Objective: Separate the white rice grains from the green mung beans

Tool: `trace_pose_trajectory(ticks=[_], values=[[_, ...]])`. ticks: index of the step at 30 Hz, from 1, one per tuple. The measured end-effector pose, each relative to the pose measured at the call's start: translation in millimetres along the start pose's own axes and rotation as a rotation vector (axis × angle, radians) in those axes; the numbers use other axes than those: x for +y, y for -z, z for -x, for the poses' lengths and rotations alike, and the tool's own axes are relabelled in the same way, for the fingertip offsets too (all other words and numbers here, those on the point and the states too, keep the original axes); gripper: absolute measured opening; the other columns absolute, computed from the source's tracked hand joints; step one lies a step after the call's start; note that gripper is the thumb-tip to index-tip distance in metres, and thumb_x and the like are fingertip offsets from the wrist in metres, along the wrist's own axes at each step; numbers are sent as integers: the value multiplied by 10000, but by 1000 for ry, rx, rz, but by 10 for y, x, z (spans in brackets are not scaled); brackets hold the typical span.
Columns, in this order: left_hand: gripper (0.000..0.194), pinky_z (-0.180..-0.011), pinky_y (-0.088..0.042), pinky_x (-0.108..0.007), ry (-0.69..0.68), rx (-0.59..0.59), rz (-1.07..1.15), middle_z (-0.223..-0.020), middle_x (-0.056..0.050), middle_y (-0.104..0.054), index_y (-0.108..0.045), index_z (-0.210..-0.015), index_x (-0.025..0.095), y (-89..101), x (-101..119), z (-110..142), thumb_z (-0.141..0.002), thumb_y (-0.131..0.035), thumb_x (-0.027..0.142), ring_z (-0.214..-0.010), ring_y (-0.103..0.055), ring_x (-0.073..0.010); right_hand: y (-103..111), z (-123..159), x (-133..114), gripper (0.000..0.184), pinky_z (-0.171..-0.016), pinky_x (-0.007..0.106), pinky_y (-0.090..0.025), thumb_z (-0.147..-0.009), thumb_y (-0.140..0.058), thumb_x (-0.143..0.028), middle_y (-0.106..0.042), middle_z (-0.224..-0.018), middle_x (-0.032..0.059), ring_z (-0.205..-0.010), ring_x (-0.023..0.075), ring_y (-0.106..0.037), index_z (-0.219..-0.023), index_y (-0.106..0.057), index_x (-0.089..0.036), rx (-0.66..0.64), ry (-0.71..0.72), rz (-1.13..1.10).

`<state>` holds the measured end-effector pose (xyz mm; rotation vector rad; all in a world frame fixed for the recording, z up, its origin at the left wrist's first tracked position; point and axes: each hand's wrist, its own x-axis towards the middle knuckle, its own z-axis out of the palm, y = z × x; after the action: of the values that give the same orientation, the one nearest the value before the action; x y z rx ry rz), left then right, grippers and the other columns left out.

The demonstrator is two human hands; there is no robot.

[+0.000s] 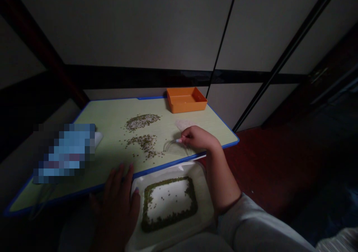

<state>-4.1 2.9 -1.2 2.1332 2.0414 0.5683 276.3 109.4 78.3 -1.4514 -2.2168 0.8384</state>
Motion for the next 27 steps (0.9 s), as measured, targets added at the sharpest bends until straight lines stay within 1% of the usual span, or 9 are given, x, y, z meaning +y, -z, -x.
trace_pose_trajectory(ticks=[5, 10, 13, 19, 22, 27], values=[[551, -1214, -119, -744, 6, -9, 24, -1656, -143, -320, -378, -1506, 210, 6, -2, -5, -980, -265, 330, -1561, -221, -293, 6, -6, 3, 347, -584, 260, -251, -920, -594, -324, -505, -541, -38, -548, 95, -399, -618, -600, -153, 36, -4, 28], [568, -1218, -122, -734, 3, -13, 15, -1665, -127, -307, -340, -1526, 249, 2, -7, -5, -962, -314, 311, -1573, -188, -292, 9, -18, 4, 353, -584, 262, -240, -926, -606, -304, -480, -518, -45, -550, 92, -377, -614, -619, -141, 51, -26, 64], [564, -1217, -138, -729, 6, -11, 0, -1664, -134, -307, -359, -1518, 229, 0, -5, -4, -964, -296, 312, -1569, -202, -296, -3, -27, -6, 347, -583, 261, -247, -928, -605, -302, -498, -528, -41, -553, 93, -389, -621, -625, -142, 58, -17, 81], [561, -1214, -143, -731, 4, -12, 7, -1662, -135, -309, -367, -1513, 221, 4, -1, -4, -969, -275, 325, -1569, -199, -293, -15, -27, -47, 353, -575, 253, -265, -937, -588, -304, -486, -527, -49, -533, 86, -391, -624, -613, -144, 4, 58, 25], [559, -1212, -139, -733, -4, -10, 10, -1665, -140, -299, -377, -1507, 214, 3, -5, -3, -971, -267, 328, -1571, -193, -299, 2, -12, -42, 344, -585, 254, -269, -932, -588, -294, -506, -534, -44, -542, 86, -403, -626, -624, -139, 10, 35, 13], [562, -1219, -119, -726, -5, -16, 10, -1666, -133, -301, -363, -1514, 223, 8, -2, -1, -968, -280, 330, -1575, -177, -292, 18, 0, -15, 337, -595, 254, -281, -926, -588, -281, -509, -536, -44, -541, 88, -398, -619, -627, -148, -63, 4, -17]])
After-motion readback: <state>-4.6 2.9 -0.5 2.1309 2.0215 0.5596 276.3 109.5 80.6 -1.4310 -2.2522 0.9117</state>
